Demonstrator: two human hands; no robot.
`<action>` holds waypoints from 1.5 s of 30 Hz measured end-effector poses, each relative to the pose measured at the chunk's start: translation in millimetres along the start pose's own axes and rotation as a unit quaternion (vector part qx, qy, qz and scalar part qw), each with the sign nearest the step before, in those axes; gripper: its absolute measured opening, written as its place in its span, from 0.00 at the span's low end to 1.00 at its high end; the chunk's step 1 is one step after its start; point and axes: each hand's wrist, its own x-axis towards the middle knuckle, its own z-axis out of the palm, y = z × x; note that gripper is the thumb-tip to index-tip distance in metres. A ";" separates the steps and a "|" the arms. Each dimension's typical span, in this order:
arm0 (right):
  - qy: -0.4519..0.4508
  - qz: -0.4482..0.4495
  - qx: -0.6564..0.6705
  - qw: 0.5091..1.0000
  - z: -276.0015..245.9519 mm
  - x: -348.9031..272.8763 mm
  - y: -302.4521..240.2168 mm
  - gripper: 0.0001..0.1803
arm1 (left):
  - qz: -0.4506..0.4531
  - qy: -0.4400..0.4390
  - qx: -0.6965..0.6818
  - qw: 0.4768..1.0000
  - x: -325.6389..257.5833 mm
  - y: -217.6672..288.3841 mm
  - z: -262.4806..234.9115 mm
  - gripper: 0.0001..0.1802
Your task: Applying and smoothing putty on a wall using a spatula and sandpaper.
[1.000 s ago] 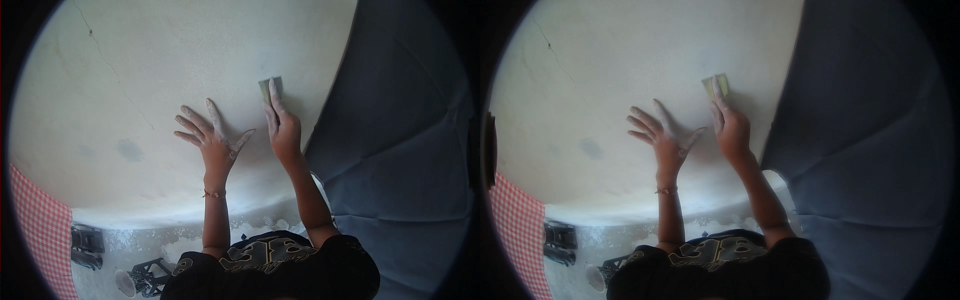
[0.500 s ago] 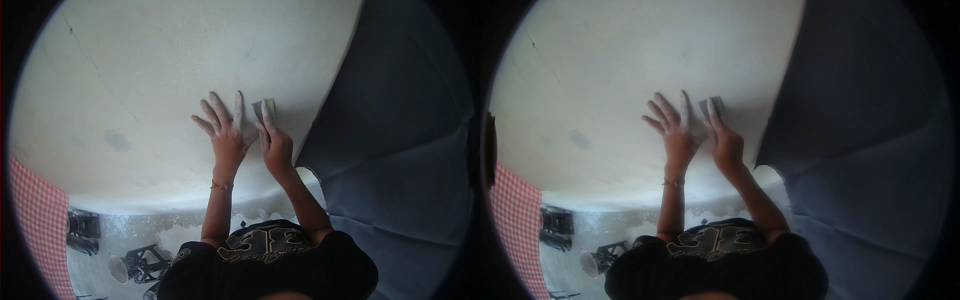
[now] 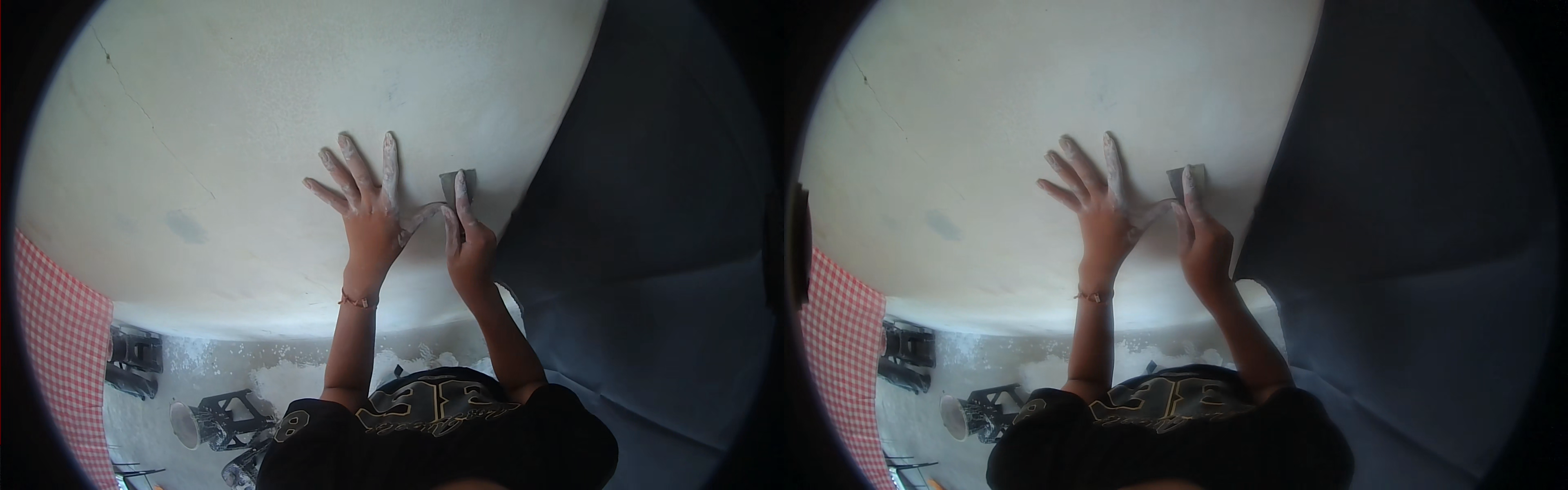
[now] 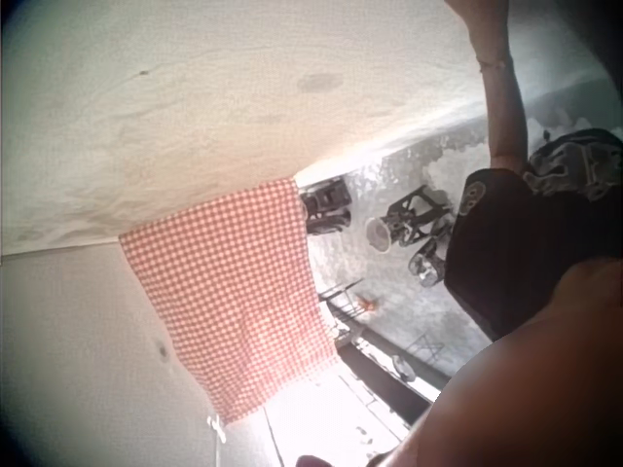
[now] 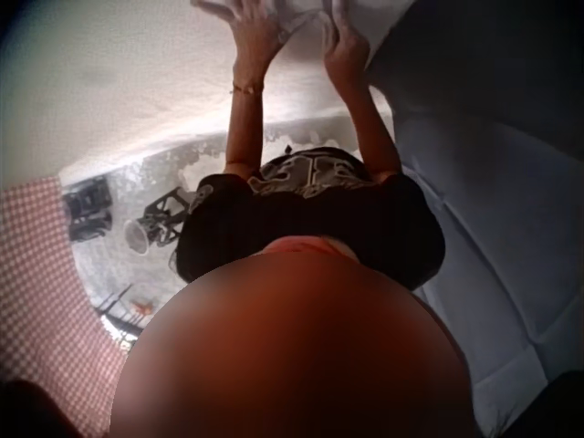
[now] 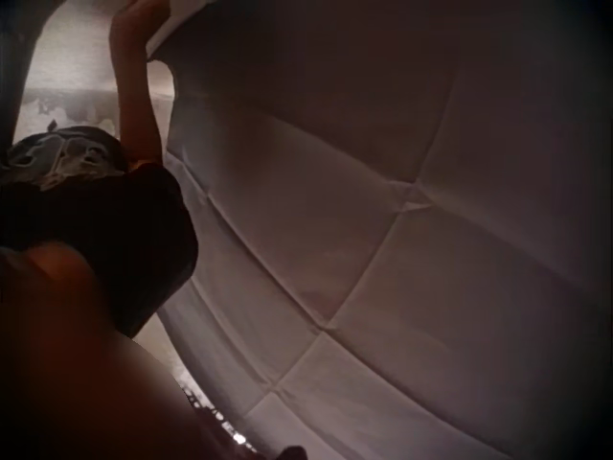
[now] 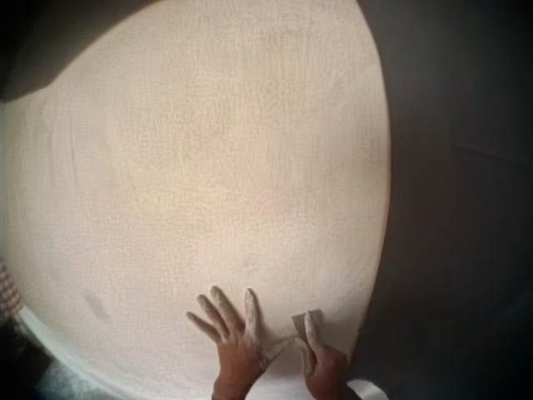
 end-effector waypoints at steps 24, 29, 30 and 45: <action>0.028 -0.018 -0.002 0.999 -31.7 26.3 -26.6 0.27 | -0.012 0.037 -0.091 0.995 35.6 27.2 -51.9 0.74; 0.025 -0.018 0.018 0.999 -40.6 65.3 -33.1 0.28 | -0.016 0.028 -0.102 0.994 39.9 30.9 -58.6 0.74; 0.024 -0.016 0.018 0.999 -42.8 77.4 -34.8 0.28 | -0.016 0.026 -0.102 0.994 40.1 32.6 -60.3 0.74; -0.102 0.080 -0.015 0.991 -74.2 80.8 -80.2 0.32 | -0.010 0.015 -0.075 0.997 34.8 31.8 -76.0 0.67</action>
